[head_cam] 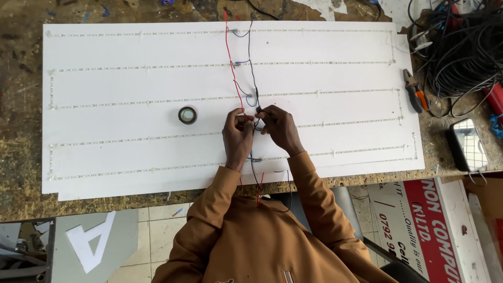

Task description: Connecting electrical wires to LED strips on a panel and securing the connections with electrical tape.

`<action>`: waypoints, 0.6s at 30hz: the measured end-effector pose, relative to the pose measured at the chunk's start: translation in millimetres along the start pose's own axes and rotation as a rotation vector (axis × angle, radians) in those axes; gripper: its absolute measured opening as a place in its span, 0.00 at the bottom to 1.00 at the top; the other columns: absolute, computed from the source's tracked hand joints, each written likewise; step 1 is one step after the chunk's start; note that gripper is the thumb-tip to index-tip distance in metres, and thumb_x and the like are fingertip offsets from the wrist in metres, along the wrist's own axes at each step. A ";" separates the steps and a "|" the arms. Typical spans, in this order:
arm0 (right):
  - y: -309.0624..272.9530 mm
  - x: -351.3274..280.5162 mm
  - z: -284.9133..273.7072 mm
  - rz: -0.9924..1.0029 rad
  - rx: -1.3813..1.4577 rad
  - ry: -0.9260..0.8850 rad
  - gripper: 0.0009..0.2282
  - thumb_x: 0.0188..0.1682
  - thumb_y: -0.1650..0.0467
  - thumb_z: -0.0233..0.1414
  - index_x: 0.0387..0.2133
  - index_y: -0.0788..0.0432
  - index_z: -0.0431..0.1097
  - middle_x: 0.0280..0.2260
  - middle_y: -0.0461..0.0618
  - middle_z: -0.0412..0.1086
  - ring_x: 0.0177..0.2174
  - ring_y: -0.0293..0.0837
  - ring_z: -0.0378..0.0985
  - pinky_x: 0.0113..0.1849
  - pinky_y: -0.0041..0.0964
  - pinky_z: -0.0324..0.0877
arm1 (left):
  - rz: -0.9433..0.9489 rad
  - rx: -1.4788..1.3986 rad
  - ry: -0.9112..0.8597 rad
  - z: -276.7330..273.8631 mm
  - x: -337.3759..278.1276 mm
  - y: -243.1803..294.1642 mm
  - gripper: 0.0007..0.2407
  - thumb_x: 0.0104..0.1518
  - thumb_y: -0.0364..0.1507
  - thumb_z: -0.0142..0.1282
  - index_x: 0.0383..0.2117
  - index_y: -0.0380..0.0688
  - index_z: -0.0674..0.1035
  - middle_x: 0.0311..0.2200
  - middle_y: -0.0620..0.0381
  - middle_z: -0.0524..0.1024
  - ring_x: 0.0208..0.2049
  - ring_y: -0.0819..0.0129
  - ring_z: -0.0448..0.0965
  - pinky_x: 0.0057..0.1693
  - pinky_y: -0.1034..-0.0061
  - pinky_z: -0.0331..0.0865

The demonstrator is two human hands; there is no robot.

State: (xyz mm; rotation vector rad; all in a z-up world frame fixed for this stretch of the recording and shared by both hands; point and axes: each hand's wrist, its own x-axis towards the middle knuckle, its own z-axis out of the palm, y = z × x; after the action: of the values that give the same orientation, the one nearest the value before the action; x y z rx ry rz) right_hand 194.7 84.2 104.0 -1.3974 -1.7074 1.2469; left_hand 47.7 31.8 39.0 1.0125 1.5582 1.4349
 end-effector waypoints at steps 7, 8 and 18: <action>25.1 22.8 -7.4 0.010 0.049 -0.129 0.11 0.65 0.66 0.59 0.48 0.63 0.82 0.30 0.60 0.83 0.28 0.46 0.88 0.33 0.39 0.83 | 0.081 -0.030 0.082 14.4 -2.9 -7.7 0.15 0.70 0.28 0.56 0.61 0.45 0.83 0.37 0.50 0.88 0.36 0.63 0.86 0.43 0.66 0.78; 26.8 27.0 -7.6 0.006 0.049 -0.134 0.11 0.65 0.66 0.59 0.48 0.63 0.82 0.30 0.60 0.83 0.28 0.46 0.88 0.33 0.39 0.83 | 0.082 -0.030 0.089 16.3 -2.9 -11.1 0.15 0.70 0.28 0.56 0.61 0.45 0.83 0.37 0.50 0.88 0.36 0.63 0.86 0.43 0.66 0.78; 14.0 59.3 -22.3 0.056 0.175 -0.477 0.08 0.57 0.74 0.57 0.45 0.66 0.83 0.30 0.58 0.80 0.27 0.41 0.84 0.26 0.29 0.79 | 0.166 0.012 0.038 15.2 5.0 -38.8 0.19 0.72 0.25 0.56 0.68 0.47 0.80 0.35 0.47 0.86 0.36 0.58 0.86 0.47 0.58 0.81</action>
State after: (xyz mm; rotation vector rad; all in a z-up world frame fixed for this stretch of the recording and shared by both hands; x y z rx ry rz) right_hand 204.0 147.5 93.1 -1.1085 -1.8111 1.8250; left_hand 57.8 40.3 -0.8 1.1505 1.5413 1.5678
